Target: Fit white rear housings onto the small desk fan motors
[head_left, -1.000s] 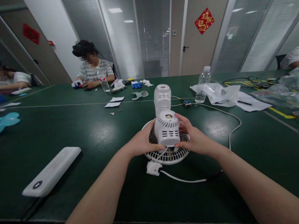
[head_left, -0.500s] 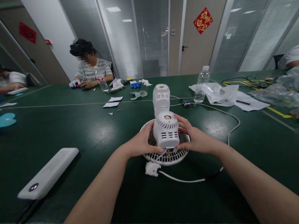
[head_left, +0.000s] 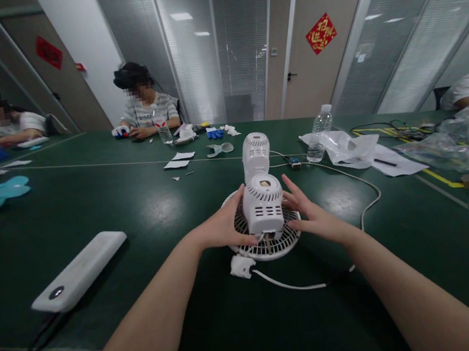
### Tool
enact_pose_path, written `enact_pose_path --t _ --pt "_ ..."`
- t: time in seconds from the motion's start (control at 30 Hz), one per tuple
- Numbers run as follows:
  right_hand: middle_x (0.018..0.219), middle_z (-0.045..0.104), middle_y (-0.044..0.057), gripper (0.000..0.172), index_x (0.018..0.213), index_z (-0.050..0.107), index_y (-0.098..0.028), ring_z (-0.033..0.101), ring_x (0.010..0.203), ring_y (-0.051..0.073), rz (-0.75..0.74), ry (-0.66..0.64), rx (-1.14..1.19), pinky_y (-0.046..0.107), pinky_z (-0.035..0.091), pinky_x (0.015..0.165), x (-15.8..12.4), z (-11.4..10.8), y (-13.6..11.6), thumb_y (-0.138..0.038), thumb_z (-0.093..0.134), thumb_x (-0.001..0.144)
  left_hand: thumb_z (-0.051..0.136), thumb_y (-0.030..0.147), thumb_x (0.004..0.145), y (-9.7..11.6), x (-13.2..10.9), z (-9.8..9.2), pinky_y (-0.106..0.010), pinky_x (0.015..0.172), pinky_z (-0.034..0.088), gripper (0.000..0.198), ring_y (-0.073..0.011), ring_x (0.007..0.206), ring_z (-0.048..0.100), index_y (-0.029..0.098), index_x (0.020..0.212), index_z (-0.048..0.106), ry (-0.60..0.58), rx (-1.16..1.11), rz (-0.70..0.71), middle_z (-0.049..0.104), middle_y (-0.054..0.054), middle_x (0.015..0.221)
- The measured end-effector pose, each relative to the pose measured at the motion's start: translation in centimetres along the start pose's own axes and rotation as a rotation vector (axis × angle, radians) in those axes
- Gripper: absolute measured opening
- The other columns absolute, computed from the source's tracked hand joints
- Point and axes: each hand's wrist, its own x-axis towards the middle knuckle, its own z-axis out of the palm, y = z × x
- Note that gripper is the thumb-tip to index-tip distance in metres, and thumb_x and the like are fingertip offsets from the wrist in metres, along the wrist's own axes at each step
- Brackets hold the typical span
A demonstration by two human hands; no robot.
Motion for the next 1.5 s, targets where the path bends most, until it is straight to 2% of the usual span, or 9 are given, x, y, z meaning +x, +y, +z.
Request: enact_pose_path --t 0.1,0.2,0.3,0.4,0.57,0.87,1.03,1.3,1.5 --pt "0.155 0.020 0.006 0.094 0.148 -0.008 -0.038 0.031 0.137 0.031 -0.022 0.043 -0.015 0.058 0.023 0.111 0.2 0.4 0.2 -0.043 0.062 0.085 0.078 0.042 0.063 -0.1 0.1 -0.2 -0.058 0.115 0.015 0.123 -0.0355 0.143 0.015 0.026 0.148 -0.009 0.029 0.001 -0.016 0.007 -0.013 0.158" --pt "0.152 0.028 0.008 0.099 0.148 -0.009 -0.036 0.035 0.135 0.032 -0.019 0.077 -0.105 0.059 0.025 0.110 0.5 0.9 0.2 -0.045 0.065 0.083 0.076 0.041 0.066 0.3 0.2 0.0 -0.056 0.115 0.018 0.112 -0.0340 0.142 0.020 0.028 0.149 0.002 0.077 0.008 0.021 0.015 -0.010 0.157" --pt "0.148 0.036 0.009 0.102 0.148 -0.009 -0.035 0.039 0.132 0.033 -0.004 0.103 -0.164 0.061 0.028 0.109 0.6 1.2 0.3 -0.045 0.067 0.081 0.076 0.039 0.065 0.7 0.3 0.4 -0.059 0.113 0.020 0.105 -0.0352 0.140 0.025 0.031 0.148 0.011 0.106 -0.001 0.030 0.024 -0.009 0.154" --pt "0.145 0.041 0.010 0.100 0.149 -0.005 -0.034 0.043 0.130 0.032 -0.004 0.117 -0.182 0.060 0.030 0.108 0.7 1.1 0.2 -0.044 0.068 0.081 0.077 0.036 0.064 0.7 0.4 0.7 -0.061 0.112 0.021 0.105 -0.0361 0.139 0.027 0.032 0.148 0.013 0.118 -0.015 0.028 0.027 -0.009 0.153" --pt "0.141 0.045 0.011 0.101 0.149 -0.003 -0.033 0.046 0.127 0.032 0.005 0.103 -0.204 0.060 0.033 0.106 0.6 0.7 0.1 -0.042 0.070 0.080 0.076 0.038 0.066 0.8 0.4 0.7 -0.056 0.114 0.022 0.105 -0.0344 0.139 0.025 0.029 0.148 0.011 0.104 0.022 0.045 0.023 -0.009 0.153" --pt "0.141 0.045 0.014 0.102 0.149 -0.006 -0.030 0.046 0.128 0.033 0.008 0.054 -0.216 0.061 0.033 0.106 0.6 0.5 -0.2 -0.036 0.069 0.080 0.076 0.036 0.063 1.5 0.3 0.6 -0.057 0.113 0.020 0.109 -0.0361 0.138 0.024 0.028 0.148 0.009 0.076 0.042 0.020 0.022 -0.011 0.152" --pt "0.143 0.044 0.012 0.109 0.148 -0.007 -0.033 0.041 0.132 0.031 0.038 0.028 -0.205 0.060 0.030 0.108 0.5 0.2 -0.3 -0.031 0.074 0.076 0.076 0.037 0.064 1.5 0.2 0.7 -0.055 0.114 0.020 0.109 -0.0348 0.139 0.024 0.028 0.148 0.008 0.074 0.036 0.011 0.020 -0.010 0.153" --pt "0.149 0.034 0.009 0.114 0.147 -0.013 -0.034 0.032 0.137 0.028 0.008 0.035 -0.154 0.056 0.023 0.113 0.3 0.5 0.6 -0.031 0.075 0.075 0.077 0.032 0.064 0.3 0.5 0.3 -0.056 0.114 0.019 0.102 -0.0336 0.139 0.026 0.029 0.147 0.017 0.058 0.007 0.041 0.026 -0.010 0.153" --pt "0.145 0.041 0.011 0.107 0.150 0.002 -0.031 0.038 0.134 0.029 0.069 0.072 -0.222 0.054 0.028 0.112 0.3 0.4 0.7 -0.033 0.076 0.073 0.075 0.028 0.064 0.4 0.5 0.2 -0.059 0.110 0.026 0.097 -0.0355 0.135 0.034 0.027 0.145 0.023 0.049 -0.025 0.005 0.035 -0.011 0.148"
